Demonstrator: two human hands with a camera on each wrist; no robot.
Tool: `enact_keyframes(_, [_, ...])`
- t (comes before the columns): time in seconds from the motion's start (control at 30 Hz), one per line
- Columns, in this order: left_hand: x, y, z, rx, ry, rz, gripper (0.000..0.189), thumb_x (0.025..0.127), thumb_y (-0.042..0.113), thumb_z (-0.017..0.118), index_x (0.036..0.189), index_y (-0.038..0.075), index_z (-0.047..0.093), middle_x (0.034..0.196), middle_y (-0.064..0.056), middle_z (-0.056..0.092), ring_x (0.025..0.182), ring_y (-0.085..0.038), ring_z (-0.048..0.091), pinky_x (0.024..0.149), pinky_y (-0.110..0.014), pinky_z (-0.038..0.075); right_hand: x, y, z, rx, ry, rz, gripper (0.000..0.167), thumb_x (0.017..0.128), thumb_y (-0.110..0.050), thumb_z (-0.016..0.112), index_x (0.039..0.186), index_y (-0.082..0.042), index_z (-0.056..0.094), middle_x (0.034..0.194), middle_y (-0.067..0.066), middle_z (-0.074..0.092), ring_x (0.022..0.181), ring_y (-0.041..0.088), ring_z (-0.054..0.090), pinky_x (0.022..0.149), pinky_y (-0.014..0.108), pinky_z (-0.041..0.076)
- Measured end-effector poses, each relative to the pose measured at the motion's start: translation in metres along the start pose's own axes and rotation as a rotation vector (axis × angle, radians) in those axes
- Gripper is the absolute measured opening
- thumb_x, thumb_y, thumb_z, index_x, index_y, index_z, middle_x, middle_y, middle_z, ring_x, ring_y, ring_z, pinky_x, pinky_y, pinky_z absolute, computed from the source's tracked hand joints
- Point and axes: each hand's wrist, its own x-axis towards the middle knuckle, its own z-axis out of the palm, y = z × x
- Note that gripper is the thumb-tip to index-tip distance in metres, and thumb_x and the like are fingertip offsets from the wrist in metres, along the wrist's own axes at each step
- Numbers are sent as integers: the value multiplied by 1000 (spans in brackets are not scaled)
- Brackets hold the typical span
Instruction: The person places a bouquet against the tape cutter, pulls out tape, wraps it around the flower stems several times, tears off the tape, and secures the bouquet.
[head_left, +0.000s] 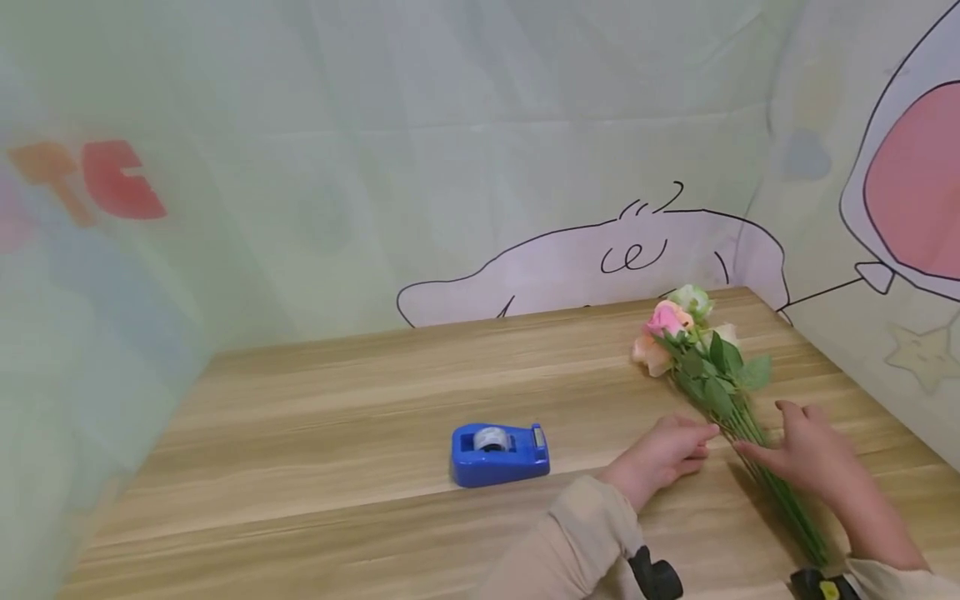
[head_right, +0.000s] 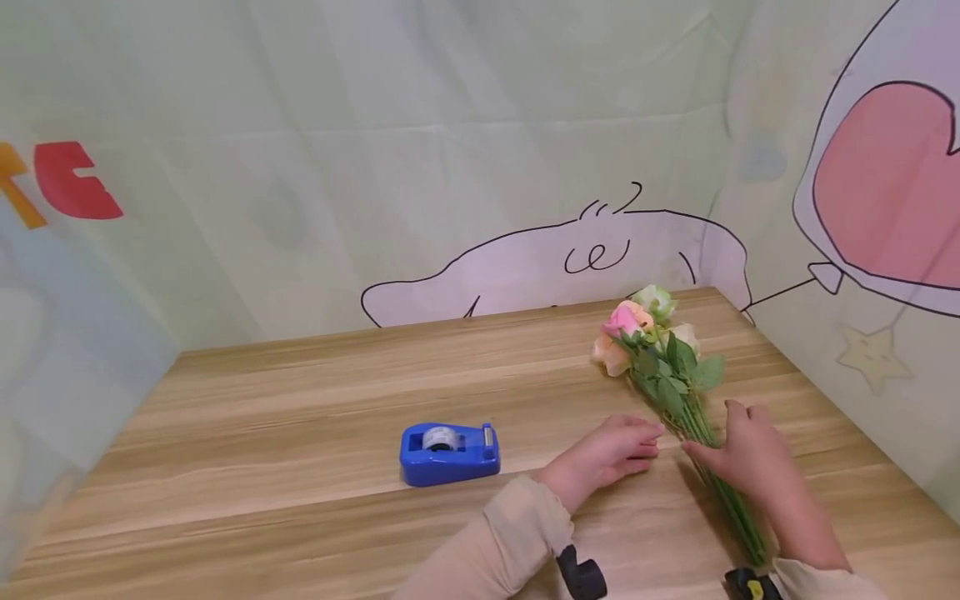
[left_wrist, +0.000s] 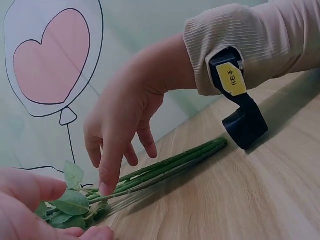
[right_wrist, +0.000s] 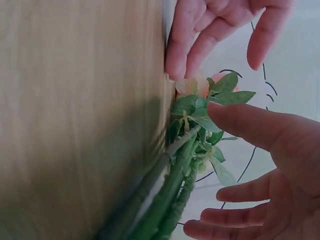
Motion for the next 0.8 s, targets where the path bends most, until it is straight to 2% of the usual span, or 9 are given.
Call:
enact_keyframes(0.23, [0, -3, 1, 8, 25, -6, 10, 88, 1, 58, 84, 4, 50, 75, -2, 42, 71, -13, 43, 80, -33, 47, -1, 0, 10, 18, -34, -21, 90, 75, -45, 72, 111, 30, 38, 98, 50, 43, 87, 61, 48, 70, 62, 44])
enact_keyframes(0.4, [2, -5, 5, 9, 13, -7, 14, 88, 2, 58, 80, 6, 48, 75, -2, 42, 70, -12, 42, 76, -30, 46, -1, -2, 13, 22, -54, -45, 82, 74, -40, 75, 104, 29, 41, 92, 47, 47, 82, 57, 52, 68, 59, 46])
enact_keyframes(0.53, [4, -5, 10, 4, 32, -20, 15, 88, 3, 59, 77, 7, 50, 74, -2, 43, 68, -12, 44, 77, -31, 48, -1, 0, 13, 32, -95, -71, 67, 74, -35, 75, 92, 24, 47, 76, 30, 53, 67, 37, 54, 58, 48, 47])
enact_keyframes(0.63, [6, -7, 16, -6, 52, -33, 15, 87, 2, 60, 75, 6, 52, 71, -2, 46, 65, -11, 46, 76, -30, 49, -3, 4, 13, 40, -124, -78, 49, 75, -30, 74, 78, 13, 51, 65, 11, 48, 58, 22, 44, 50, 37, 41])
enact_keyframes(0.73, [7, -9, 21, -22, 53, -47, 11, 86, 1, 60, 76, 3, 56, 72, -4, 50, 67, -12, 51, 76, -30, 51, -6, 7, 13, 42, -140, -71, 38, 75, -26, 72, 71, 5, 51, 62, 4, 44, 56, 18, 41, 49, 34, 37])
enact_keyframes(0.8, [8, -10, 24, -41, 56, -58, 7, 86, 1, 60, 80, 0, 58, 75, -7, 54, 73, -16, 56, 80, -33, 51, -7, 8, 13, 43, -146, -65, 35, 76, -24, 72, 72, 4, 51, 62, 3, 45, 57, 18, 42, 50, 34, 38])
